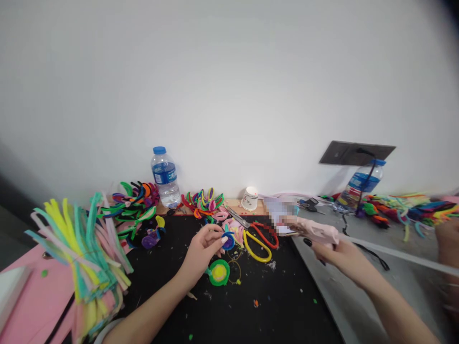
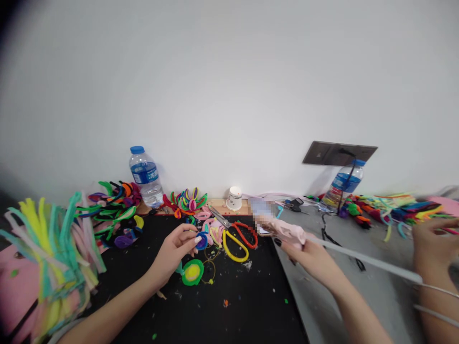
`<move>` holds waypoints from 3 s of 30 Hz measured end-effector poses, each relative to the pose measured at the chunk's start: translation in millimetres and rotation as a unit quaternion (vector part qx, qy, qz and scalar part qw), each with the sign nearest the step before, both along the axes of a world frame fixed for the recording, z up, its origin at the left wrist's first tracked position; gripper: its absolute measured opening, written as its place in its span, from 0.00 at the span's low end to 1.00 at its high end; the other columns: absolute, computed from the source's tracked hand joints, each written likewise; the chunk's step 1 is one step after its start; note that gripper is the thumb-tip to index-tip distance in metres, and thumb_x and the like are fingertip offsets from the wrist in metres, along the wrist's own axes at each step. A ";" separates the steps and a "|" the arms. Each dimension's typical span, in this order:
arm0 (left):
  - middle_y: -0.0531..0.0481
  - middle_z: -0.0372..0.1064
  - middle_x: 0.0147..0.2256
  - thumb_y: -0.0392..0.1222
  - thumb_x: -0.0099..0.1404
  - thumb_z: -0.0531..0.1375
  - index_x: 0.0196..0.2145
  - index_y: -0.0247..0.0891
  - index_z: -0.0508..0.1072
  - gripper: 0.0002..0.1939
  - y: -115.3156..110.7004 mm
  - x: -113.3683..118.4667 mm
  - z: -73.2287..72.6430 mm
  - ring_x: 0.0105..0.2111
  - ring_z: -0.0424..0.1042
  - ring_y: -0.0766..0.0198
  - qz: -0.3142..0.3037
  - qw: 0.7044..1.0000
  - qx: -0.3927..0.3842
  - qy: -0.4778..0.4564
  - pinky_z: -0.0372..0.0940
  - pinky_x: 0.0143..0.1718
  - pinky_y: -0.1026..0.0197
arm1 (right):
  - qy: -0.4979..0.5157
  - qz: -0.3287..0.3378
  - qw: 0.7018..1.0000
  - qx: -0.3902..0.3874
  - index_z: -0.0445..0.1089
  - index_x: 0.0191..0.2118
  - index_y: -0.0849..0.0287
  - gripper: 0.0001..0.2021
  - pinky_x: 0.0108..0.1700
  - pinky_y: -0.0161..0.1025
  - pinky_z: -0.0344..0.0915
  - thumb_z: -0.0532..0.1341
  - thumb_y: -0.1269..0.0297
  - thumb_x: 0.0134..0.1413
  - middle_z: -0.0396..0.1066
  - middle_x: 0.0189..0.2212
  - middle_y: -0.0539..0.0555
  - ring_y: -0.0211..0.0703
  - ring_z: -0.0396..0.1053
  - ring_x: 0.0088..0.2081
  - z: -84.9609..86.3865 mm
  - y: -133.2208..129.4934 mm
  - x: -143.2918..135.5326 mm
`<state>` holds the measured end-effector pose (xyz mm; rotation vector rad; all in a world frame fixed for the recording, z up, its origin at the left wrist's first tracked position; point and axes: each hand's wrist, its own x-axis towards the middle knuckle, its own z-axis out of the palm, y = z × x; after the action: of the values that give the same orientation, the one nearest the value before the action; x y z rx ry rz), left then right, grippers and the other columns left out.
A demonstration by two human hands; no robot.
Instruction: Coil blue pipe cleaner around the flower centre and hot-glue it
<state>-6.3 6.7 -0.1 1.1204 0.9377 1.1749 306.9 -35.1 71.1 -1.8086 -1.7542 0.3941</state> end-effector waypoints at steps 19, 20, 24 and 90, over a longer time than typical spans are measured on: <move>0.57 0.69 0.25 0.41 0.52 0.65 0.33 0.37 0.65 0.13 -0.4 0.0 1.1 0.19 0.67 0.72 0.012 0.998 -0.030 -0.061 0.65 0.24 0.67 | 0.477 0.151 0.839 -0.213 0.63 0.35 0.61 0.22 0.15 0.30 0.58 0.66 0.50 0.40 0.62 0.14 0.43 0.29 0.54 0.12 -79.1 26.4 -87.6; 0.57 0.69 0.25 0.41 0.52 0.65 0.33 0.37 0.65 0.13 -1.0 0.4 1.7 0.19 0.67 0.72 0.014 0.998 -0.029 -0.059 0.65 0.24 0.67 | 0.481 0.151 0.837 -0.213 0.63 0.36 0.61 0.22 0.15 0.30 0.59 0.66 0.50 0.41 0.62 0.15 0.43 0.29 0.55 0.13 -77.9 25.4 -88.5; 0.57 0.69 0.25 0.41 0.52 0.65 0.32 0.36 0.66 0.13 -3.3 2.0 4.9 0.19 0.67 0.72 0.013 0.998 -0.029 -0.050 0.64 0.23 0.67 | 0.492 0.163 0.828 -0.215 0.63 0.37 0.61 0.21 0.15 0.29 0.59 0.65 0.51 0.43 0.62 0.14 0.43 0.28 0.54 0.13 -76.0 23.9 -90.7; 0.57 0.67 0.25 0.37 0.54 0.64 0.30 0.37 0.67 0.08 -3.2 0.4 1.0 0.19 0.67 0.72 0.002 0.999 0.018 -0.038 0.63 0.23 0.67 | 0.472 0.166 0.830 -0.245 0.64 0.25 0.63 0.19 0.14 0.28 0.57 0.63 0.49 0.45 0.58 0.11 0.43 0.27 0.51 0.12 -72.3 21.1 -93.3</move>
<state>-5.9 3.5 0.9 1.0948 0.8635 1.2347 213.5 -14.0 -1.2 -1.1737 -1.2490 1.6799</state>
